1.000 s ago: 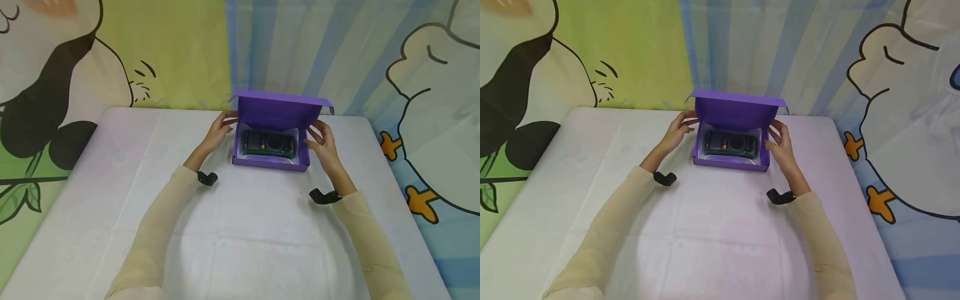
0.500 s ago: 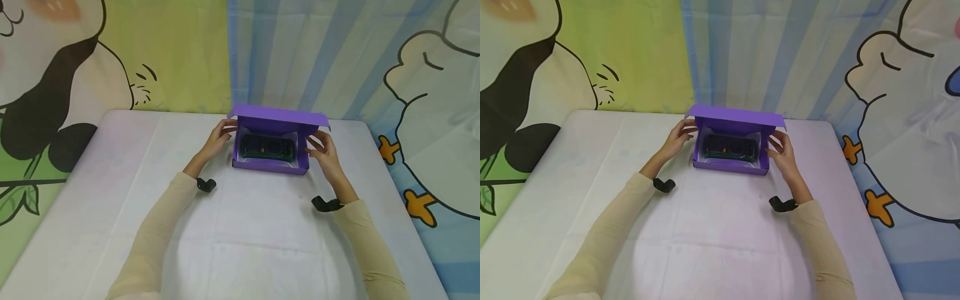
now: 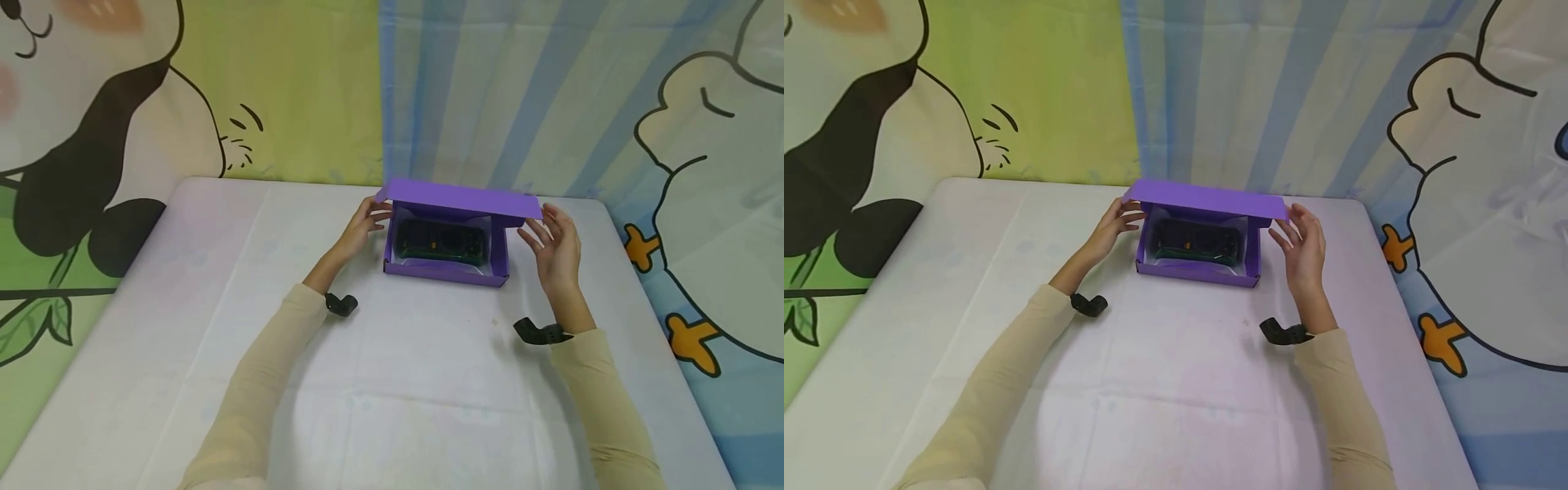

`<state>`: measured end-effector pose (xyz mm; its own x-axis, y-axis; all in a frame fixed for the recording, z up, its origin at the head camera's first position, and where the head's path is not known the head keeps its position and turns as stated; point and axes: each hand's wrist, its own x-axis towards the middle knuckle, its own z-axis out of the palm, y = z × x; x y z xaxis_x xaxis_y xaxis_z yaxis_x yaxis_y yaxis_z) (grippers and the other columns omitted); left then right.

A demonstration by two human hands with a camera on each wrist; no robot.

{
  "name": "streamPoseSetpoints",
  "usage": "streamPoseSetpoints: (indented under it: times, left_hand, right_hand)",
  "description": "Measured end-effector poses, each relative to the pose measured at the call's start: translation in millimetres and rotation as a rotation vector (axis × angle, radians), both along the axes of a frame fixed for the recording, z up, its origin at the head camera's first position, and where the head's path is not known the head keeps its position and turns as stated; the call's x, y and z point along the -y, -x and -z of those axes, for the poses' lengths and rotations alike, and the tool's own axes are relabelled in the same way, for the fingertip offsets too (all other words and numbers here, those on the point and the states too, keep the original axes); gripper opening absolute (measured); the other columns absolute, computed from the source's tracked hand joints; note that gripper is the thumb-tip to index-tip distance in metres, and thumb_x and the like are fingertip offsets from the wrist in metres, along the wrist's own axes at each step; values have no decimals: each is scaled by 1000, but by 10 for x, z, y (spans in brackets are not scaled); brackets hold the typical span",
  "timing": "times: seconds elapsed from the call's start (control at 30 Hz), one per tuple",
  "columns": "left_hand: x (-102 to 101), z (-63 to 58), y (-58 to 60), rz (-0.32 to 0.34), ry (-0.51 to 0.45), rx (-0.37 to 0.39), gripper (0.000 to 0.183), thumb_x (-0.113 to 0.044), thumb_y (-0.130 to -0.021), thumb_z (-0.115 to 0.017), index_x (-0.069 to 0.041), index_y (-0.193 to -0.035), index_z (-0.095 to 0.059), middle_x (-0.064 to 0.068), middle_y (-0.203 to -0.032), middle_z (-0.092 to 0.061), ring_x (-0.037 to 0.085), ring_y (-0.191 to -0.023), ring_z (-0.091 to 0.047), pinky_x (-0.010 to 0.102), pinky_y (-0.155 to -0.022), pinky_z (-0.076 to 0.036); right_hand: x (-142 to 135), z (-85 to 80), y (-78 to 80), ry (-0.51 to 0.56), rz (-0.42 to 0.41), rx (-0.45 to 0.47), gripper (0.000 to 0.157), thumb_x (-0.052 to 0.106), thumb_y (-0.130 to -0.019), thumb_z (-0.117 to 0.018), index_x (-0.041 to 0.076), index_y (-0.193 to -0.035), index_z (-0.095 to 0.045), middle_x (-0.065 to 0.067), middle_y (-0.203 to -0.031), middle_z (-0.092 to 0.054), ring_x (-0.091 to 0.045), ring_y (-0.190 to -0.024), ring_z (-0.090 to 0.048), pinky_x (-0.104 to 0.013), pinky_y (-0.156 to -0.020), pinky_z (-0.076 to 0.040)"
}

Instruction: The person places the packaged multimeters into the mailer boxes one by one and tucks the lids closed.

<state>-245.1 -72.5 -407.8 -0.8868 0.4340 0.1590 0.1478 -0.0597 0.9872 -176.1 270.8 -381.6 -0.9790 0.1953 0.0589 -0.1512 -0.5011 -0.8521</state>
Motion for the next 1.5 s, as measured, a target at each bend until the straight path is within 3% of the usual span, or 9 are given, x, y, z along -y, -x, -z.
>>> streamPoseSetpoints:
  times: [0.13,0.2,0.37,0.5,0.63,0.87,1.1,1.33,1.5]
  left_hand:
    - [5,1,-15,-24,-31,-3,45,6,-91,-18,9,-136,-22,35,-138,-29,49,-130,-32,61,-103,-27]
    - [5,-31,-22,-77,-62,-15,46,4,-91,-19,8,-136,-23,32,-137,-30,49,-128,-34,61,-103,-28]
    - [23,-267,-81,-192,-86,-97,46,-9,-96,-30,8,-138,-28,31,-136,-33,46,-123,-41,60,-100,-33]
    - [32,-487,-167,-124,1,-211,60,-34,-96,-44,4,-141,-30,25,-140,-34,39,-126,-40,54,-102,-35]
    - [14,-571,-208,-98,90,-299,71,-47,-88,-57,0,-138,-39,17,-140,-39,33,-127,-42,45,-101,-36]
    - [9,-530,-241,-159,144,-328,45,-14,-90,-60,1,-131,-49,16,-131,-51,27,-110,-54,37,-89,-44]
    - [42,-515,-329,-180,231,-390,43,-17,-89,-63,-1,-127,-54,15,-119,-57,17,-96,-53,33,-80,-46]
    - [86,-489,-405,-188,306,-417,45,-27,-88,-63,-1,-125,-57,14,-115,-58,19,-98,-52,35,-79,-47]
    - [144,-290,-327,-166,353,-410,43,-26,-87,-64,-9,-126,-57,10,-113,-59,20,-98,-52,36,-79,-46]
  right_hand:
    - [21,-128,-27,-116,10,-114,52,36,-91,-54,8,-134,-43,-10,-134,-47,-25,-112,-52,-38,-94,-47]
    - [44,-184,-46,-192,-4,-154,58,37,-89,-57,8,-136,-41,-11,-137,-44,-26,-118,-49,-37,-95,-46]
    - [90,-246,-91,-358,-40,-168,52,26,-92,-55,7,-137,-39,-13,-142,-37,-24,-125,-42,-29,-95,-47]
    - [72,-220,-100,-474,-42,-165,46,18,-96,-50,5,-138,-38,-10,-139,-40,-20,-122,-45,-22,-93,-48]
    - [44,-190,-92,-505,-28,-151,46,20,-96,-51,6,-138,-40,-7,-133,-44,-18,-115,-51,-20,-91,-48]
    - [6,-106,-95,-513,-27,-157,40,17,-97,-47,6,-136,-44,-7,-130,-49,-19,-113,-54,-20,-90,-48]
    - [-32,-13,-158,-525,-30,-174,38,13,-97,-46,5,-135,-46,-9,-130,-49,-17,-110,-56,-20,-89,-49]
    - [-25,40,-230,-541,-27,-168,39,7,-93,-53,2,-132,-49,-7,-124,-55,-14,-105,-58,-20,-86,-50]
    - [-24,94,-288,-561,-28,-156,41,3,-90,-57,-1,-130,-50,-4,-119,-58,-13,-102,-57,-19,-83,-51]
